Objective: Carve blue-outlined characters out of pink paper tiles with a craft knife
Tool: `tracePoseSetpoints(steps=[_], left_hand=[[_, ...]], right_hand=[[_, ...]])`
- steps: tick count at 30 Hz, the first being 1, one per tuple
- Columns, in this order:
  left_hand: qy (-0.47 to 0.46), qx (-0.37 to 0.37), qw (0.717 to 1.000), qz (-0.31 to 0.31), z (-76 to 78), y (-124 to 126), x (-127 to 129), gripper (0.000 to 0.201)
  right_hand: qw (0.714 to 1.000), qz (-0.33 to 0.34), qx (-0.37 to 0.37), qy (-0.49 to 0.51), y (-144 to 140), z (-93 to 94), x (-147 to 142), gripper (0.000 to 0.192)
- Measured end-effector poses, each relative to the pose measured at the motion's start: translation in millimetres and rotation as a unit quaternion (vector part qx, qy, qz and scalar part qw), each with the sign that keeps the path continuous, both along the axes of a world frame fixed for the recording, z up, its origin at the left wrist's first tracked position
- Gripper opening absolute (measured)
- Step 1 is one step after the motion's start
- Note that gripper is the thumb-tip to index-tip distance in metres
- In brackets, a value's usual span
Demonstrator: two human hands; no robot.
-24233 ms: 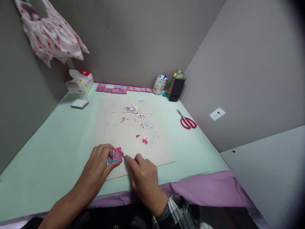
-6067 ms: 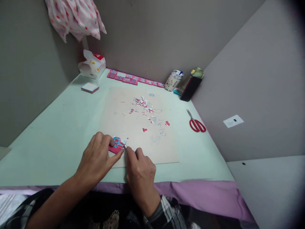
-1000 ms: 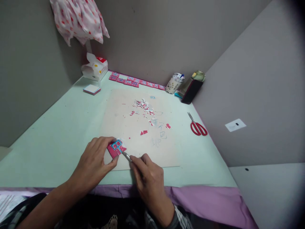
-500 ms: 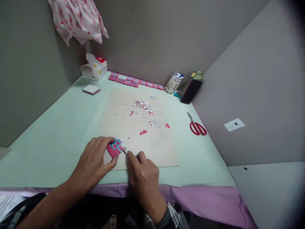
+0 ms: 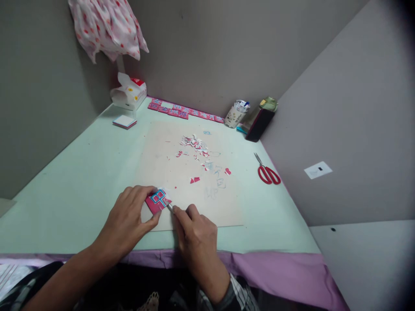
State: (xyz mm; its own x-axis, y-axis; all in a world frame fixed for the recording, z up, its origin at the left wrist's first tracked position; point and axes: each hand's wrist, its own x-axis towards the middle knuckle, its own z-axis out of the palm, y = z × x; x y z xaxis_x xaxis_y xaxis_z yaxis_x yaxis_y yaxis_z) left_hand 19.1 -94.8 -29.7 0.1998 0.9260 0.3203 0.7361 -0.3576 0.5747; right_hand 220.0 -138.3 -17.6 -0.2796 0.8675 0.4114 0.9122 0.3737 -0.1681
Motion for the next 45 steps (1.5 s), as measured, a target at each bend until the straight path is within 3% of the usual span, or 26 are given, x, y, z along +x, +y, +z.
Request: tracePoseSetpoints(steps=[16, 25, 29, 34, 45], left_hand=[[0.011, 0.006, 1.0, 0.0, -3.6, -0.6, 0.1, 0.032], [0.001, 0.004, 1.0, -0.005, -6.1, -2.5, -0.6, 0.032], [-0.002, 0.018, 1.0, -0.006, -6.7, -4.3, 0.3, 0.035], [-0.015, -0.025, 1.0, -0.012, 0.7, 1.1, 1.6, 0.038], [-0.035, -0.046, 0.998, -0.014, -2.9, 5.1, -2.2, 0.039]], right_hand=[[0.999, -0.035, 0.017, -0.031, -5.9, -5.9, -8.0, 0.032], [0.997, -0.042, 0.04, 0.059, -1.0, -6.0, 2.6, 0.034], [0.993, -0.001, 0.031, 0.113, -0.5, -1.8, 15.6, 0.036], [0.995, 0.036, 0.024, 0.093, -4.1, 0.0, 19.5, 0.036], [0.996, 0.002, 0.029, 0.087, -12.0, -7.6, 15.0, 0.035]])
